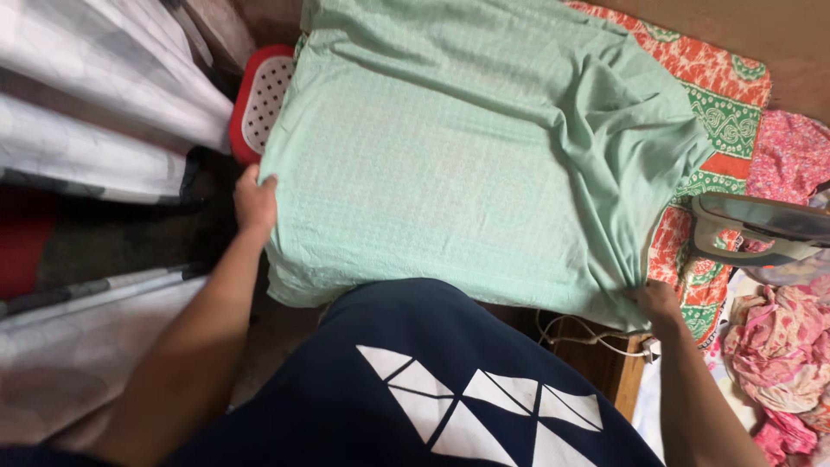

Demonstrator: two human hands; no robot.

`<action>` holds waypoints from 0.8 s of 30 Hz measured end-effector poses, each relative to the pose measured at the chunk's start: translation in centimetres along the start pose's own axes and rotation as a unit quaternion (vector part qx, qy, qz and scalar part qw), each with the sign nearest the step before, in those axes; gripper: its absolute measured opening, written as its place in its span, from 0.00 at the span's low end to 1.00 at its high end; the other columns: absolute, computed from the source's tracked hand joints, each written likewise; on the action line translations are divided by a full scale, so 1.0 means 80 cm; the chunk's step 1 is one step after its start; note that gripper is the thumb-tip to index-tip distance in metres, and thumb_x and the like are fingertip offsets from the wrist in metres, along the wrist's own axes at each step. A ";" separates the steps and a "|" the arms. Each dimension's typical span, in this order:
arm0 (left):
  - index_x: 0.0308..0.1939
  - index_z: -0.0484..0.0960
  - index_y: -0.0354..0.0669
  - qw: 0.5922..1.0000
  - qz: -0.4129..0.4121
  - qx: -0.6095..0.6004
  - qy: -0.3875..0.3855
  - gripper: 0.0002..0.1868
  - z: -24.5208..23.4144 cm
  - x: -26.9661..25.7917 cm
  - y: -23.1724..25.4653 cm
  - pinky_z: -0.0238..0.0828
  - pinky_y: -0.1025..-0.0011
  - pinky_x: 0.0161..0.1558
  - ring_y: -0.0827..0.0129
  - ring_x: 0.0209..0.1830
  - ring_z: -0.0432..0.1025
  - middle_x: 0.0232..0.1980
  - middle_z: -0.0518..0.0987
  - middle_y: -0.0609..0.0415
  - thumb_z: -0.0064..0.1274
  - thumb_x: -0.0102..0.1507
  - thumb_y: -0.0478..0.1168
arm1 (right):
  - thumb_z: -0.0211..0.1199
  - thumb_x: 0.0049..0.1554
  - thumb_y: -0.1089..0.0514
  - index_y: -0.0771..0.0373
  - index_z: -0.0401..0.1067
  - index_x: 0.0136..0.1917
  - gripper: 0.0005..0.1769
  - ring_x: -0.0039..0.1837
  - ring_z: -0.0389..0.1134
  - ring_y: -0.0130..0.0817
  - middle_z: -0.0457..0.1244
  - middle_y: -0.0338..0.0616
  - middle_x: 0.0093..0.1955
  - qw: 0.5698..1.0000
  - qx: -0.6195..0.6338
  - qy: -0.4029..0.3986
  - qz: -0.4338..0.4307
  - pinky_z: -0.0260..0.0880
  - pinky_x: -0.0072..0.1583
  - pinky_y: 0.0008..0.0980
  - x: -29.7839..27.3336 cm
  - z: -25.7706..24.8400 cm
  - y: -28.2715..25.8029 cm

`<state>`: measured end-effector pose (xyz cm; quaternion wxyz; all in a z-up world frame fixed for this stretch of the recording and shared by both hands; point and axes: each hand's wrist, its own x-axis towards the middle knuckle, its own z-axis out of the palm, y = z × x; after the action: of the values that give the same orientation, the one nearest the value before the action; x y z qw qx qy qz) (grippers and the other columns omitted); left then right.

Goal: The person irons a light green patterned cloth on a patterned ironing board. They repeatedly smooth the fabric with their hands, move the iron across different sections, and fold the cloth multiple times while continuing to iron.

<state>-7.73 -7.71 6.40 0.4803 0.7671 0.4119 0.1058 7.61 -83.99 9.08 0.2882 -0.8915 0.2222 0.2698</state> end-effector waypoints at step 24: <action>0.57 0.77 0.29 0.893 -0.089 -0.388 -0.209 0.22 -0.048 0.018 0.163 0.73 0.63 0.59 0.58 0.53 0.77 0.54 0.81 0.44 0.58 0.59 0.32 | 0.49 0.60 0.71 0.60 0.71 0.60 0.18 0.55 0.68 0.38 0.66 0.43 0.56 0.847 0.505 0.068 -0.152 0.73 0.59 0.41 0.005 -0.111 -0.035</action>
<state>-1.98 -6.76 18.80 0.8222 0.4843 0.2946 0.0512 12.63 -87.62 16.03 0.7201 -0.6618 0.2081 0.0123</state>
